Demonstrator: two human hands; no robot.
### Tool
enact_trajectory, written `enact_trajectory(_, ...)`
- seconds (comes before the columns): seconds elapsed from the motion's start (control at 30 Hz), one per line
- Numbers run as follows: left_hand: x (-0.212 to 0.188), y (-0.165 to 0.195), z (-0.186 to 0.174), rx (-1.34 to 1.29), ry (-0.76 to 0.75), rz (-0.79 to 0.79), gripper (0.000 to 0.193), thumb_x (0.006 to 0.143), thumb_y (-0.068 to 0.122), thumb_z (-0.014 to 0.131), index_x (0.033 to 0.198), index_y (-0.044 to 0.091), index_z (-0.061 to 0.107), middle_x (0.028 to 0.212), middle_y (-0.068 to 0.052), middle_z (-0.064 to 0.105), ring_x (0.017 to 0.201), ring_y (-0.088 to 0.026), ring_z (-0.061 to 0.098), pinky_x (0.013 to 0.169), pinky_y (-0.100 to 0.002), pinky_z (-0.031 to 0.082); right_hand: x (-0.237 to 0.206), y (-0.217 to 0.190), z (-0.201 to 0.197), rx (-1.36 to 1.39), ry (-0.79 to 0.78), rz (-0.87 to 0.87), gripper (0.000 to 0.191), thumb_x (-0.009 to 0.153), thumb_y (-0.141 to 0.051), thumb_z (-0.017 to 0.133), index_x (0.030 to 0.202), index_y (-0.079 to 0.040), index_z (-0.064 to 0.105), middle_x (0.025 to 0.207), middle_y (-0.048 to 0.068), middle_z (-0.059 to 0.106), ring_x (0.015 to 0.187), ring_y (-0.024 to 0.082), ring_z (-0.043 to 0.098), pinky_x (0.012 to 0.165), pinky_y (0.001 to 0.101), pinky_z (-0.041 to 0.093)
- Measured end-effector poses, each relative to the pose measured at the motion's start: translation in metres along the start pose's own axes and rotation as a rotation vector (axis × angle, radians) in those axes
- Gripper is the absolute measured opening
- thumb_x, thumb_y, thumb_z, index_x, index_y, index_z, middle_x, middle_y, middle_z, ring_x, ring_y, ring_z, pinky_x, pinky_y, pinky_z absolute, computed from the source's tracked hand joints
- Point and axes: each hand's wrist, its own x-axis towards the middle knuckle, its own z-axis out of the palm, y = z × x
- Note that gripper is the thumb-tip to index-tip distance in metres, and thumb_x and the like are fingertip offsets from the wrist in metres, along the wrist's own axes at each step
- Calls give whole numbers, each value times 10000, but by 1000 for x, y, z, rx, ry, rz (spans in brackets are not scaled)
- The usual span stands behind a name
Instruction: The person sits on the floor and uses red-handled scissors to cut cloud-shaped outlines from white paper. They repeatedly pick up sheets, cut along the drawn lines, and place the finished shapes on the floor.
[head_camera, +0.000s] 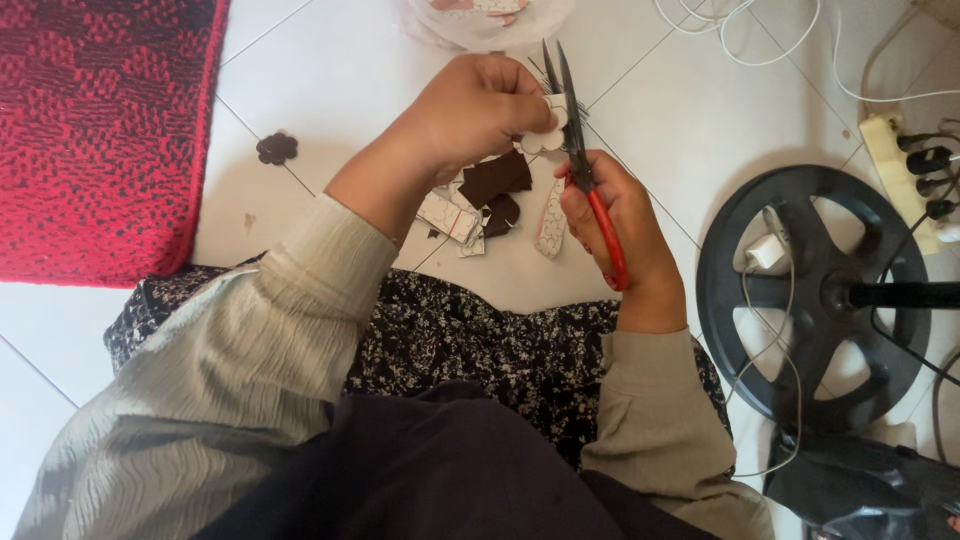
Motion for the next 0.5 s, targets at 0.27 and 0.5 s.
enact_trajectory(0.27,-35,-1,7,77,-21,19,103,769,115,768,817,48,707,736,-9,686,586,-57,562,493,-204,444,-37,2,10,-44,-30,-41,422,1012,-396,657,1214,-37,568,766,-56,521,603,24,433,541,190,342)
enact_trajectory(0.5,-36,2,36,29,53,-33,151,768,166,774,862,63,716,770,-11,703,628,-78,577,502,-206,422,-56,-2,-11,-57,7,-21,400,1011,-368,670,1214,-36,576,784,-61,524,626,20,430,555,190,340)
